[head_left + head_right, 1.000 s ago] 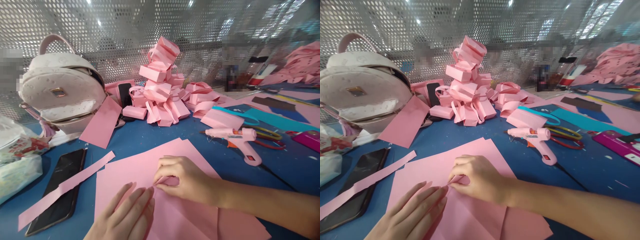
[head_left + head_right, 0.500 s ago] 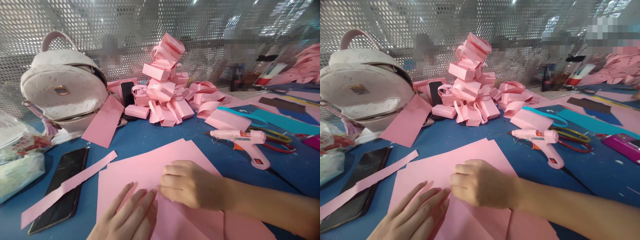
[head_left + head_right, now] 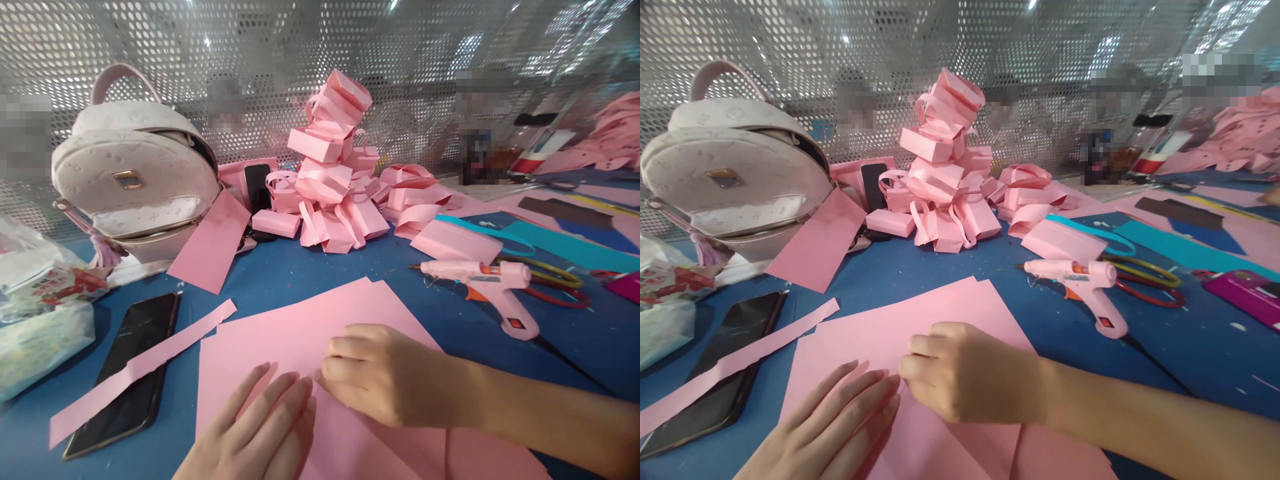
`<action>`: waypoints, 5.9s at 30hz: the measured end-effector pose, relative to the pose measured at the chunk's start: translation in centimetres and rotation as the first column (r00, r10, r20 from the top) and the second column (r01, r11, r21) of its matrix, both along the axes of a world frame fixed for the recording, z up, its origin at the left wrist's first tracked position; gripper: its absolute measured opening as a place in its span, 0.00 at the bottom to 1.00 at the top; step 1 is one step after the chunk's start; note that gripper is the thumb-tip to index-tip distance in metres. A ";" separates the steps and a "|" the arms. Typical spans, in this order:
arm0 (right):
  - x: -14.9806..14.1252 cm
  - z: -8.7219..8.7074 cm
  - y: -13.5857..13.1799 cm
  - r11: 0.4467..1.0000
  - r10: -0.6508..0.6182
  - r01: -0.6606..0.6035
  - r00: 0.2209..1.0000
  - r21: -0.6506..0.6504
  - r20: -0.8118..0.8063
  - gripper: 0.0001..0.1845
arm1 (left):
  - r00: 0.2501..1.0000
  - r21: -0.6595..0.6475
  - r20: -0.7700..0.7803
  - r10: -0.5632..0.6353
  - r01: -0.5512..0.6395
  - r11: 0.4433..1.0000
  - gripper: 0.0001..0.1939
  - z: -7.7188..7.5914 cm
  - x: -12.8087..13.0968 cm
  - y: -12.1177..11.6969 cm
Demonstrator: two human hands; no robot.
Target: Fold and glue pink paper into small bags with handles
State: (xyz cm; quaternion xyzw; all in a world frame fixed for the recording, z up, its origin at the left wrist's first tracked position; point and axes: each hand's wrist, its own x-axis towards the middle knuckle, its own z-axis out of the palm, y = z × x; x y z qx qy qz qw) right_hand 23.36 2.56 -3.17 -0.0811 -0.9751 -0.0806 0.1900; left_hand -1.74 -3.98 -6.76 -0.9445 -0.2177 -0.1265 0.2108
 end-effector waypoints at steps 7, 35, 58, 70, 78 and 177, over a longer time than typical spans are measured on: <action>0.1 0.5 -0.1 0.999 -0.017 0.021 0.996 -0.050 0.091 0.16 | 1.000 -0.001 -0.016 0.012 -0.012 1.000 0.18 0.0 -0.1 -0.1; 1.0 2.3 -1.2 0.886 -0.143 0.256 0.944 -0.388 0.296 0.10 | 0.992 -0.154 -0.003 0.122 -0.121 0.981 0.40 -0.1 2.0 -0.9; 2.6 1.8 -2.0 0.883 -0.207 0.298 0.941 -0.363 0.269 0.12 | 0.955 -0.335 0.144 0.258 -0.198 0.921 0.40 -0.6 2.4 -2.1; 0.5 1.0 -0.9 0.897 -0.146 0.242 0.952 -0.369 0.269 0.13 | 0.952 -0.314 0.140 0.271 -0.217 0.924 0.42 -0.6 2.5 -2.1; 4.1 0.5 -2.7 0.865 -0.350 0.389 0.920 -0.317 0.176 0.16 | 0.949 -0.331 0.122 0.290 -0.237 0.913 0.39 -0.6 2.5 -2.2; 0.9 0.1 -1.3 0.551 -0.342 0.123 0.935 -0.826 -0.089 0.16 | 0.966 -0.681 0.211 0.148 0.037 0.732 0.29 2.9 0.5 -0.2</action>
